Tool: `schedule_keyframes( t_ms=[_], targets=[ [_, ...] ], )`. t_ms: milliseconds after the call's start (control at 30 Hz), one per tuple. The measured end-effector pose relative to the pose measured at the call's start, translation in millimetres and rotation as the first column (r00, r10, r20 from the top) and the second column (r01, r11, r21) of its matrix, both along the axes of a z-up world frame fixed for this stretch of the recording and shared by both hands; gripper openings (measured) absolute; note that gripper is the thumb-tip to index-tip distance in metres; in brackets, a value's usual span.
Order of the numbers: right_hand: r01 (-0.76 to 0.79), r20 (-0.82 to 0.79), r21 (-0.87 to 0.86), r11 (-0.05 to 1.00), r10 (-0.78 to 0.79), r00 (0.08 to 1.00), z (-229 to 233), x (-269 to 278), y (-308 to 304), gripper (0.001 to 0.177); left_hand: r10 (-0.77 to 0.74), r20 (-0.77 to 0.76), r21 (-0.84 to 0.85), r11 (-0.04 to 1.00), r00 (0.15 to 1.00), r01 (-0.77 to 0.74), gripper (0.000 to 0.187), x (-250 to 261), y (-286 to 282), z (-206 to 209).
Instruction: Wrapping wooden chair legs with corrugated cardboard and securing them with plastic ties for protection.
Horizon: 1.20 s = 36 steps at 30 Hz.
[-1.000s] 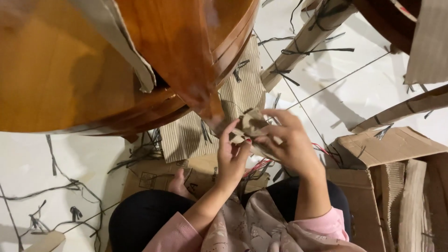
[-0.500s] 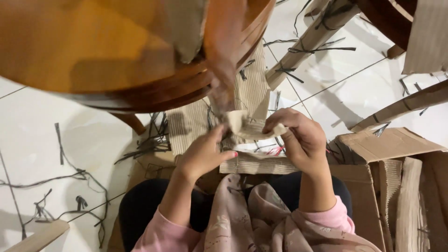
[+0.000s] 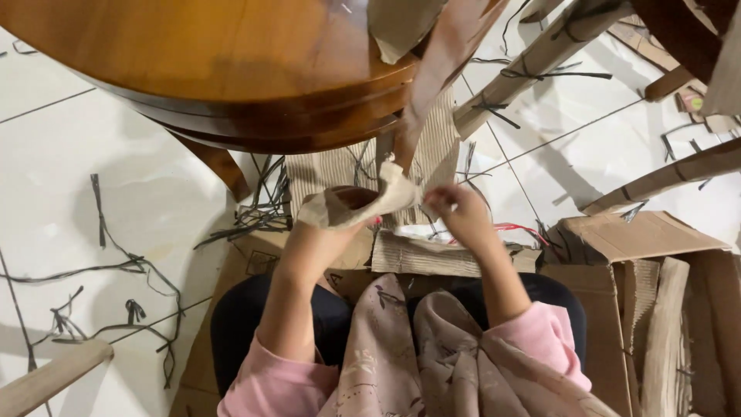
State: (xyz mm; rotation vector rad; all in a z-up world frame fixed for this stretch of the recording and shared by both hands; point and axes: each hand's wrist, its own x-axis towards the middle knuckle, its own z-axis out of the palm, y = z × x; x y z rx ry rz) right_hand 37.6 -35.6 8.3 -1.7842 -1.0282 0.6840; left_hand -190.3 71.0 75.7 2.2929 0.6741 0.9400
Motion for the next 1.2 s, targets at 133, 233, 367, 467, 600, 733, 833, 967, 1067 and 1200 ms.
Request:
schedule_keyframes(
  t_ms=[133,233,367,467,600,733,833,967,1067,1200],
  targets=[
    [-0.207,-0.073,-0.444,0.872,0.196,0.978,-105.3,-16.0,8.1,0.032,0.009,-0.208,-0.468,0.877,0.978,-0.108,0.036,-15.4,15.4,-9.2],
    [-0.161,-0.035,-0.581,0.798,0.173,0.984,-147.9,-27.6,22.7,0.047,0.115,-0.251,-0.41,0.887,0.961,-0.213,0.045,-27.5,17.8,0.1],
    [-0.057,0.047,-0.434,0.899,0.086,0.995,-181.3,-41.7,31.9,0.056,0.174,-0.154,-0.309,0.927,0.973,-0.214,0.038,-53.0,24.7,2.4],
    [0.034,-0.073,-0.275,0.961,-0.056,0.996,-202.5,-48.2,33.0,0.024,0.156,-0.203,-0.341,0.914,0.967,-0.219,0.038,-45.7,25.2,-20.7],
    [-0.005,-0.218,-0.45,0.893,-0.104,0.97,-180.4,-25.9,26.8,0.016,0.164,-0.16,-0.387,0.897,0.973,-0.215,0.036,-46.1,23.0,-2.2],
    [0.12,0.062,-0.353,0.928,-0.105,0.993,-148.0,8.9,15.5,0.019,0.126,-0.212,-0.304,0.934,0.969,-0.188,0.033,-44.5,22.7,-15.2],
    [0.247,-0.057,-0.089,0.965,-0.253,0.966,-90.9,18.8,13.5,0.018,0.01,-0.302,-0.464,0.872,0.953,-0.156,0.026,-31.9,18.7,8.2],
    [0.25,-0.605,0.282,0.926,-0.03,0.796,-12.1,6.9,11.8,0.013,-0.068,-0.285,-0.543,0.834,0.956,-0.102,0.032,-12.2,17.4,-3.7],
    [0.193,-0.713,0.402,0.895,0.174,0.68,45.8,-17.2,1.2,0.016,-0.142,-0.249,-0.567,0.823,0.958,-0.025,0.028,2.0,14.2,13.1],
    [0.053,-0.681,0.546,0.836,0.406,0.609,63.8,0.4,-14.1,0.017,-0.216,-0.282,-0.523,0.851,0.935,0.039,0.027,15.3,12.6,12.6]
  ],
)
